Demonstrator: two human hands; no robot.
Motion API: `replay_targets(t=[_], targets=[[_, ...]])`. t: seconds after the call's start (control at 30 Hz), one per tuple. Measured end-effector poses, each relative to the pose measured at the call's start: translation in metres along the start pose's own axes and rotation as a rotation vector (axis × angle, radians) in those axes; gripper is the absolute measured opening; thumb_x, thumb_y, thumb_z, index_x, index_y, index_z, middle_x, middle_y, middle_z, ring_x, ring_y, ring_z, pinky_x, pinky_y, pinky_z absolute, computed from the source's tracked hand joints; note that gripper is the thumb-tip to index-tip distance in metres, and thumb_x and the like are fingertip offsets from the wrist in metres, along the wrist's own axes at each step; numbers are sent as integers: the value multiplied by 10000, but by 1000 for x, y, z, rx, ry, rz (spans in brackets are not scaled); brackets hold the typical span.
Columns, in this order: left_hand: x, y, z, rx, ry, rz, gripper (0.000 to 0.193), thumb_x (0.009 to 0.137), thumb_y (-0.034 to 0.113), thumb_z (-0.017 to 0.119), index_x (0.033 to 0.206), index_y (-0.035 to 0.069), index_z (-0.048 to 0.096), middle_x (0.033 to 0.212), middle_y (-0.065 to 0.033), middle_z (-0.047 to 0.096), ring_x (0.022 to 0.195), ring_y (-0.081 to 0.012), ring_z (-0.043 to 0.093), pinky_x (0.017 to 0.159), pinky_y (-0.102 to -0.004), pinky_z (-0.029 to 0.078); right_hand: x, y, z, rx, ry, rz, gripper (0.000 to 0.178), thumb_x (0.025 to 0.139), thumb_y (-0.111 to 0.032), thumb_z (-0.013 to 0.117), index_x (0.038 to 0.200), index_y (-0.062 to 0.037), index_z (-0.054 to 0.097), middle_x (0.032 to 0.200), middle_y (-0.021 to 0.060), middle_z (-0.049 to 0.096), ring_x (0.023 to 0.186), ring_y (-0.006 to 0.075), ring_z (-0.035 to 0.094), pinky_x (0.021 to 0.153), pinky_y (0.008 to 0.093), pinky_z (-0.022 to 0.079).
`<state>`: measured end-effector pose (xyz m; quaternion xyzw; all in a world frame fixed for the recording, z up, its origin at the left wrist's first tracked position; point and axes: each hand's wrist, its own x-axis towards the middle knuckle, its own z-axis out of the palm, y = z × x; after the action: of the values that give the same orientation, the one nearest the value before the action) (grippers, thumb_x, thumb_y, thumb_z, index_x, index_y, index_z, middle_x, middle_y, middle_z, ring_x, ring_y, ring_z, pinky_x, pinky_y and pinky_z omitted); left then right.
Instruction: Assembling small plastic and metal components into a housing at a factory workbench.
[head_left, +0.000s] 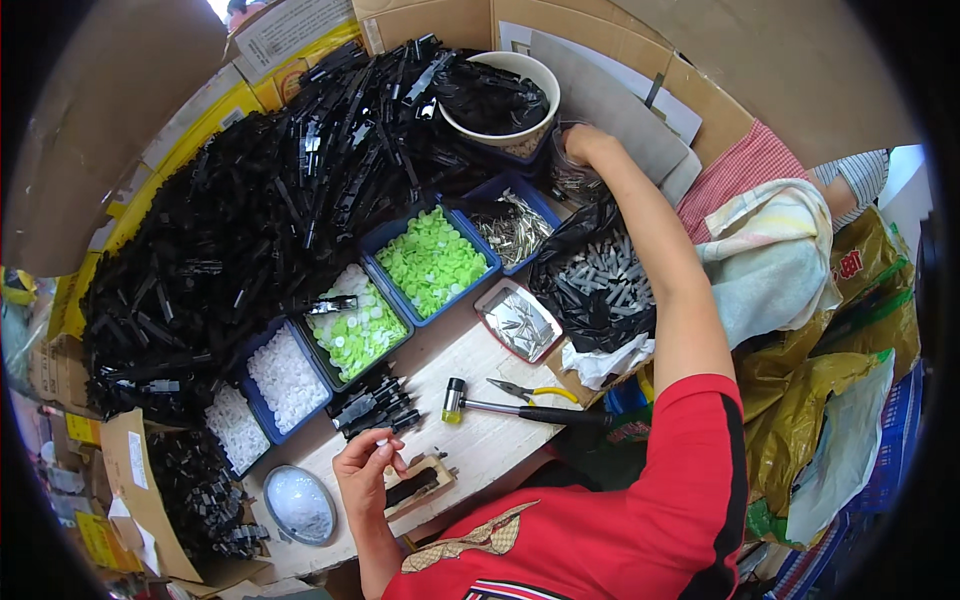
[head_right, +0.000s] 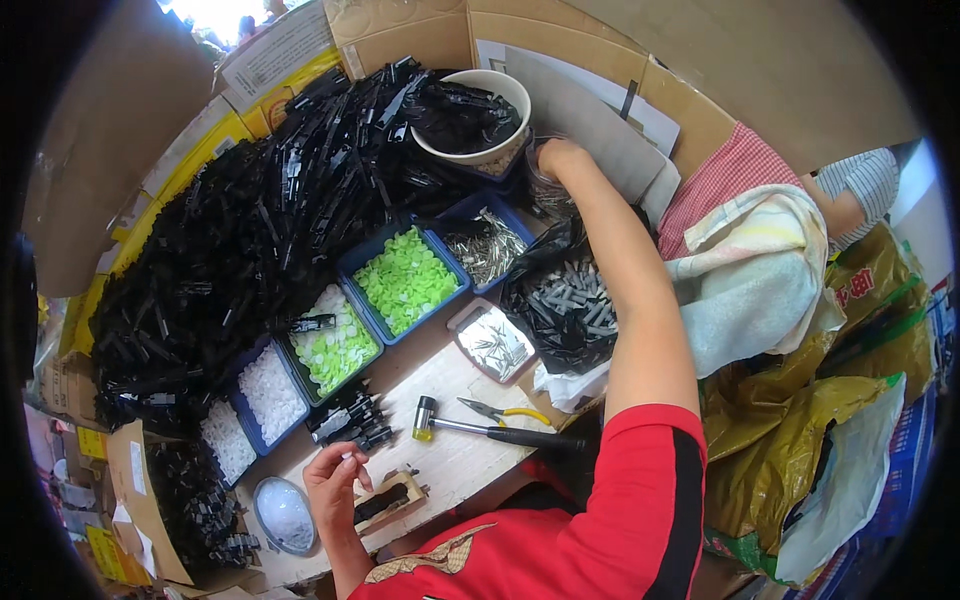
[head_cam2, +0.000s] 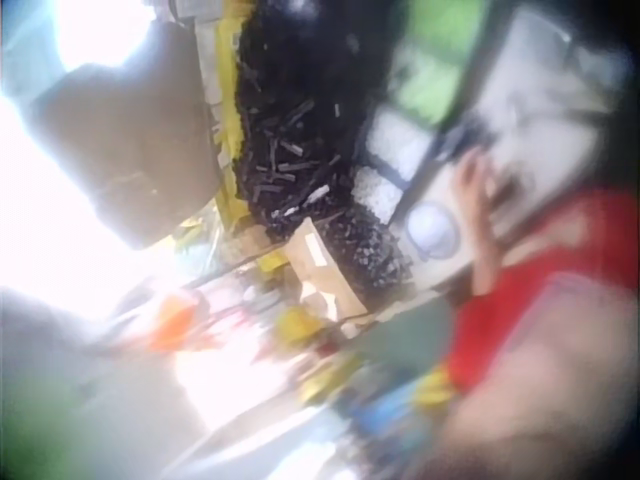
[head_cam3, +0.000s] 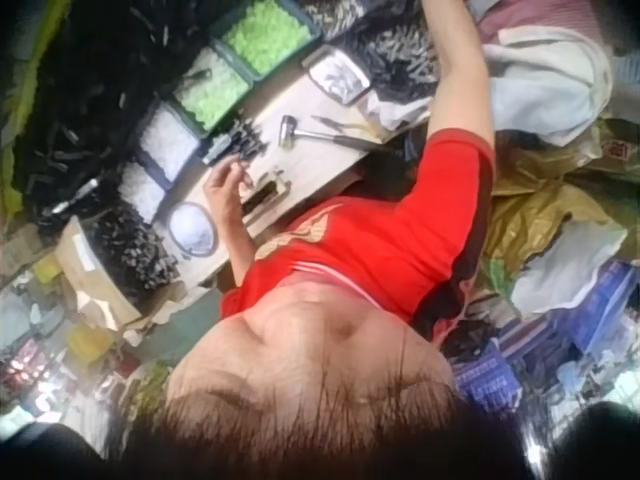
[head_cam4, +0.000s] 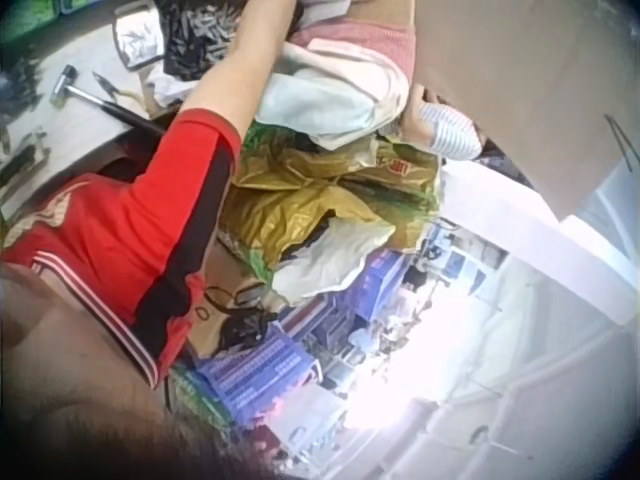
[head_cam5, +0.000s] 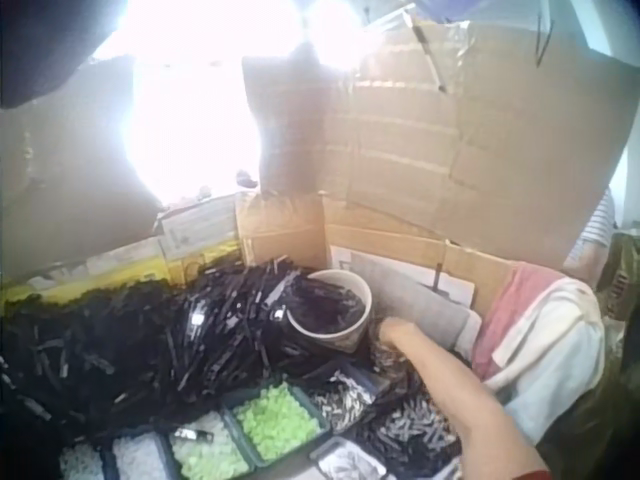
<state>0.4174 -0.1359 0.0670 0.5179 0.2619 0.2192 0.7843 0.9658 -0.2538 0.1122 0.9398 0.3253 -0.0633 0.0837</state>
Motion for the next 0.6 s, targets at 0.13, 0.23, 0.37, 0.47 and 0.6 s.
replay_targets(t=[0.13,0.23,0.37,0.47,0.6], targets=[[4,1,5,4,-24,12,180,786,20,606,957,-35,611,801,-141,613,562,-171,575,468,-266,476,-10,-3,-7,24,-162,14,437,672,-343,659,1009,-64,648,1100,157,589,1020,281,572,846,366,466],[3,3,5,4,-13,14,176,786,16,605,954,-36,612,800,-139,609,561,-174,575,466,-265,474,-5,-6,0,31,-226,76,573,607,-443,690,1035,-66,638,1129,149,577,1047,275,558,865,353,456],[2,1,3,-6,-4,15,175,787,14,603,954,-37,612,800,-142,609,561,-178,576,465,-264,473,-2,-1,8,48,-137,97,658,569,-499,707,1064,-73,625,1161,140,560,1067,275,545,883,352,446],[1,-1,1,-7,7,5,178,786,12,603,958,-38,609,803,-147,608,561,-181,577,464,-267,474,-19,-9,-3,45,-141,102,533,699,-450,627,1087,-86,615,1188,139,542,1075,291,539,889,367,441],[2,-6,0,-19,3,-13,181,786,8,603,961,-40,608,806,-151,610,559,-179,578,461,-269,477,1,4,31,91,33,212,374,835,-331,475,1089,-95,615,1193,141,538,1078,308,535,876,392,446]])
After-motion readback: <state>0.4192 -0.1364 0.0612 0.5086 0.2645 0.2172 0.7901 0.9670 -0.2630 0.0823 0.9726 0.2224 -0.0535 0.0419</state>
